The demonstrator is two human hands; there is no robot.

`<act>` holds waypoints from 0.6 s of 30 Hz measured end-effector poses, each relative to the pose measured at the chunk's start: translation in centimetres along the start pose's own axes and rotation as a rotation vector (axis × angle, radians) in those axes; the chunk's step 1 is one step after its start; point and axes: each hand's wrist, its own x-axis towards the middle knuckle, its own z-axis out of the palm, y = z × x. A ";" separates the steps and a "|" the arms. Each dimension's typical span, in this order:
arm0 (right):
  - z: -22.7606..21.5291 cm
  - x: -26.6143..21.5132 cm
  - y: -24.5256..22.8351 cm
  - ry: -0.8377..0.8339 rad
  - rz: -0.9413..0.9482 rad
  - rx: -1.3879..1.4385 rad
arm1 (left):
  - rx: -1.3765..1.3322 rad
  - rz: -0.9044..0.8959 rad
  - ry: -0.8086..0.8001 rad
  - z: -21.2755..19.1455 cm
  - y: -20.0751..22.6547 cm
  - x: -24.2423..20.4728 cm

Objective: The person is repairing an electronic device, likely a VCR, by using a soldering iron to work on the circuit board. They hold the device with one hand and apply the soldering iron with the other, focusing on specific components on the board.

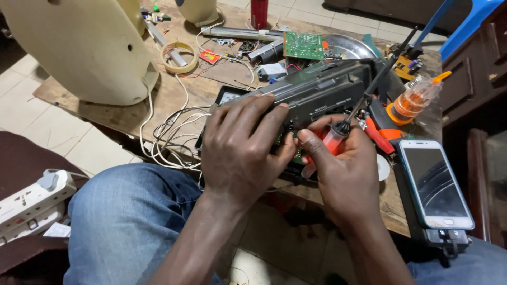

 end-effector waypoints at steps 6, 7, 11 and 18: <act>-1.2 -1.5 -0.6 -0.028 -0.061 0.005 | 0.030 -0.005 0.025 0.9 -0.4 0.1; -1.4 -1.8 -0.4 -0.021 -0.058 0.010 | 0.026 0.002 0.020 0.9 -0.6 0.2; -1.7 -2.2 -0.3 -0.139 0.158 0.028 | 0.009 -0.003 -0.029 0.8 -1.3 1.1; -0.7 -2.4 -0.3 -0.269 0.417 -0.502 | -0.009 0.008 -0.070 0.6 -1.2 1.7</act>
